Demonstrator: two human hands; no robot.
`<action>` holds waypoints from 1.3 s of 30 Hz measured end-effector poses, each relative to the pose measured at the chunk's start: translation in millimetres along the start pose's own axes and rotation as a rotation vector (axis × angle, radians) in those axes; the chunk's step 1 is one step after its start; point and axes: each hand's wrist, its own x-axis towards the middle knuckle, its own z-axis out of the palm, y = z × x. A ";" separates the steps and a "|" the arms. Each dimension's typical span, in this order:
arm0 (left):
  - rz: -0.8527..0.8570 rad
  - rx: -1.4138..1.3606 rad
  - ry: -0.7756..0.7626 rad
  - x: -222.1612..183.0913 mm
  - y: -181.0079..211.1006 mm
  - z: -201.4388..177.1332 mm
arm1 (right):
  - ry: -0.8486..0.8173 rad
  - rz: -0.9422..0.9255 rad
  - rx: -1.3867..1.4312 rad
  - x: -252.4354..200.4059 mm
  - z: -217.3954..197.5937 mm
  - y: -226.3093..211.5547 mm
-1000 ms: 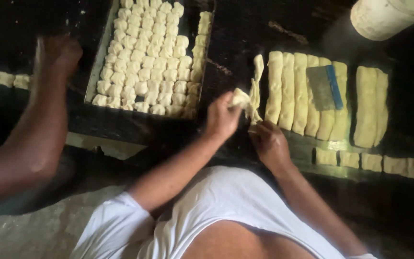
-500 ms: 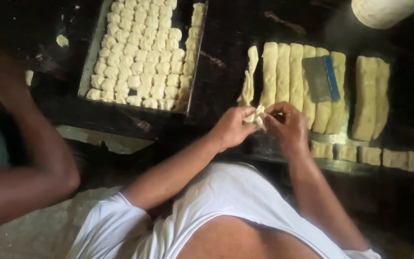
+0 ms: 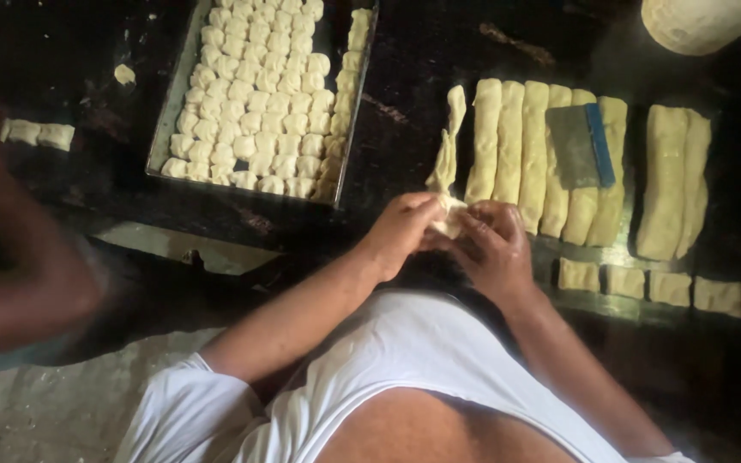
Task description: The recorder is shaping and arranging small pieces of bread dough into a metal baking tray.
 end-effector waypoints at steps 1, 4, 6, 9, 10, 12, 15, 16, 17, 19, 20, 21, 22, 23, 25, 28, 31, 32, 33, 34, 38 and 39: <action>0.001 0.001 0.002 -0.7 3.6 0.5 | 0.001 -0.001 0.002 -2.1 2.6 6.4; 0.038 0.116 0.004 -3.7 8.0 1.1 | 0.018 0.010 -0.021 -4.2 1.2 18.5; 0.398 0.498 0.040 -3.2 9.4 -2.5 | -0.114 -0.112 0.071 9.4 -8.7 20.1; 0.537 0.587 0.003 -6.1 11.3 1.3 | -0.330 0.480 0.183 25.6 -17.1 22.6; 0.533 0.584 0.004 -10.3 15.4 4.1 | -0.334 0.482 0.183 31.1 -17.3 17.6; 0.533 0.594 -0.079 -16.9 25.6 9.6 | -0.131 0.864 0.728 45.2 -17.2 8.9; 0.612 0.708 -0.047 -20.4 25.7 5.8 | -0.222 1.038 1.064 54.7 -22.6 0.4; 0.607 0.707 -0.041 -18.2 18.5 0.6 | -0.229 1.042 1.066 51.3 -24.8 5.4; 0.566 0.651 -0.033 -16.0 11.2 -4.7 | -0.282 1.090 0.928 47.9 -26.9 10.5; 0.524 0.588 -0.024 -12.7 1.3 -12.3 | -0.338 1.138 0.783 36.4 -26.8 26.5; 0.489 0.572 -0.023 -12.7 -1.5 -15.3 | -0.284 1.072 0.920 27.7 -24.1 36.5; 0.453 0.556 -0.022 -12.6 -4.2 -18.1 | -0.230 1.002 1.056 19.1 -21.7 46.6; 0.454 0.555 -0.020 -16.0 -5.0 -20.3 | -0.232 1.001 1.056 13.0 -22.5 50.1; 0.463 0.577 -0.007 -19.3 -5.6 -22.5 | -0.256 0.930 1.120 7.3 -23.4 53.6; 0.472 0.601 0.014 -20.8 -10.7 -36.2 | -0.285 0.854 1.187 5.6 -24.4 53.7; 0.507 0.649 0.088 -18.8 -33.6 -59.7 | -0.517 0.385 1.923 15.5 -35.1 36.2; 0.477 0.740 0.246 -16.7 -42.5 -68.0 | -0.384 0.428 1.580 33.7 -34.6 18.4; 0.477 0.727 0.289 -20.1 -40.3 -65.5 | -0.335 0.765 1.103 29.8 -23.4 20.1; 0.478 0.714 0.332 -23.9 -38.0 -62.9 | -0.283 1.049 0.597 25.9 -12.5 21.3; 0.479 0.718 0.333 -22.8 -40.8 -61.8 | -0.281 1.047 0.601 22.7 -7.0 24.1; 0.563 0.607 0.301 -9.6 -54.0 -58.7 | -0.550 0.737 0.598 23.7 1.3 31.7; 0.552 0.545 0.277 -8.9 -62.6 -56.6 | -0.572 0.850 0.742 21.4 -1.4 30.1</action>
